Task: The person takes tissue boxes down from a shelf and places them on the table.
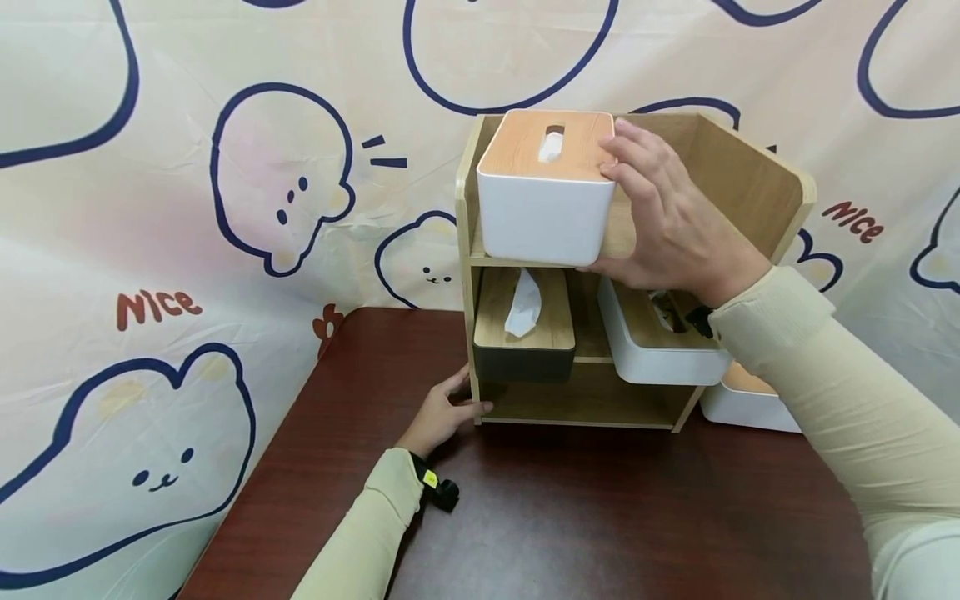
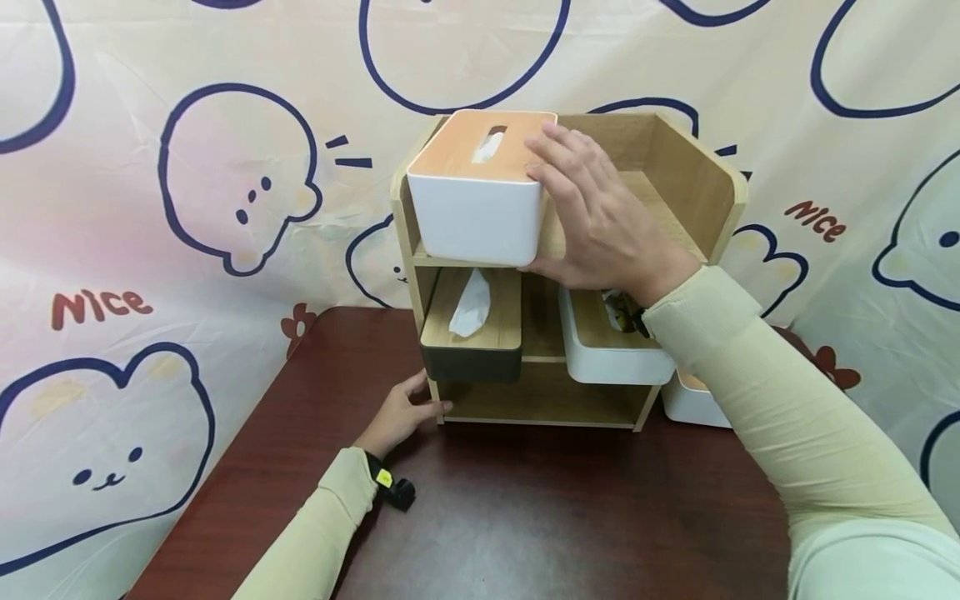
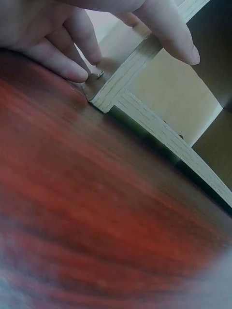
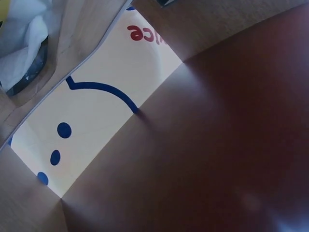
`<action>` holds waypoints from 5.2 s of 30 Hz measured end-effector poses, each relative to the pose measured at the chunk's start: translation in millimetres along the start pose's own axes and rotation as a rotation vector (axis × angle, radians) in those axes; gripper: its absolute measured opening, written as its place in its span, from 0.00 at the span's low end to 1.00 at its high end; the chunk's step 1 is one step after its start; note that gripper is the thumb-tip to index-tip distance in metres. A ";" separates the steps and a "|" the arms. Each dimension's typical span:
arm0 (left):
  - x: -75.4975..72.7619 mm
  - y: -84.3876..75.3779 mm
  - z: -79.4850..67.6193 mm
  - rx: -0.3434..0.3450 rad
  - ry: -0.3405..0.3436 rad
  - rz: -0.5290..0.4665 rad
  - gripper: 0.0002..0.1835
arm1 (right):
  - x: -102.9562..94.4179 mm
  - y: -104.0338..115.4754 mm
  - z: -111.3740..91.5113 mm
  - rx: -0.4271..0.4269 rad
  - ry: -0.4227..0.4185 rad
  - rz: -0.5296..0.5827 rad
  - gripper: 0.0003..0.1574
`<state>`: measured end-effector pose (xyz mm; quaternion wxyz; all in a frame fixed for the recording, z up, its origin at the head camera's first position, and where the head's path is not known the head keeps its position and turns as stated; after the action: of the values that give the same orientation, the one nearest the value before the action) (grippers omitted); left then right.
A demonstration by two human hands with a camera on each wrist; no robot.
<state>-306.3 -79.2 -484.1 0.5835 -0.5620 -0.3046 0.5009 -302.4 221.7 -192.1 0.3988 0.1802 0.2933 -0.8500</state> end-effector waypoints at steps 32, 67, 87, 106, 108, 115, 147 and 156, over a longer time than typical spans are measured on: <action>0.3 0.6 1.6 -0.022 0.005 -0.013 0.45 | -14.0 24.9 8.0 0.001 -0.150 -0.034 0.42; -2.3 -4.7 -2.3 0.006 0.009 0.035 0.42 | -39.0 39.5 14.2 -0.055 -0.110 -0.177 0.35; -1.3 -8.4 -3.8 -0.005 0.005 0.057 0.43 | -55.5 34.8 9.5 -0.049 -0.070 -0.197 0.36; 0.5 30.3 8.1 0.018 -0.043 0.015 0.44 | -74.6 41.2 12.2 -0.072 -0.091 -0.200 0.36; 0.6 30.2 7.3 0.023 -0.049 0.027 0.44 | -74.6 41.2 12.0 -0.070 -0.099 -0.195 0.36; 1.4 31.3 7.7 0.034 -0.050 0.046 0.45 | -82.3 40.6 10.3 -0.068 -0.077 -0.197 0.38; 0.5 30.8 5.8 0.020 -0.044 0.055 0.47 | -114.1 32.3 -8.3 0.019 -0.039 -0.294 0.44; 0.4 31.2 4.9 0.017 -0.045 0.050 0.47 | -123.0 29.3 -13.4 0.048 -0.019 -0.299 0.45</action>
<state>-318.3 -81.3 -513.2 0.5686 -0.5529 -0.2991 0.5306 -202.6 285.8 -146.2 0.2662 0.1360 0.2926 -0.9083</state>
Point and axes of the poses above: each hand's wrist, its own z-axis towards the middle knuckle, its own x-axis out of the palm, y = z × x, the point moved 1 cm from there along z, towards the middle knuckle, and after that the axes turned 7 degrees about x, right-handed, at the moved point
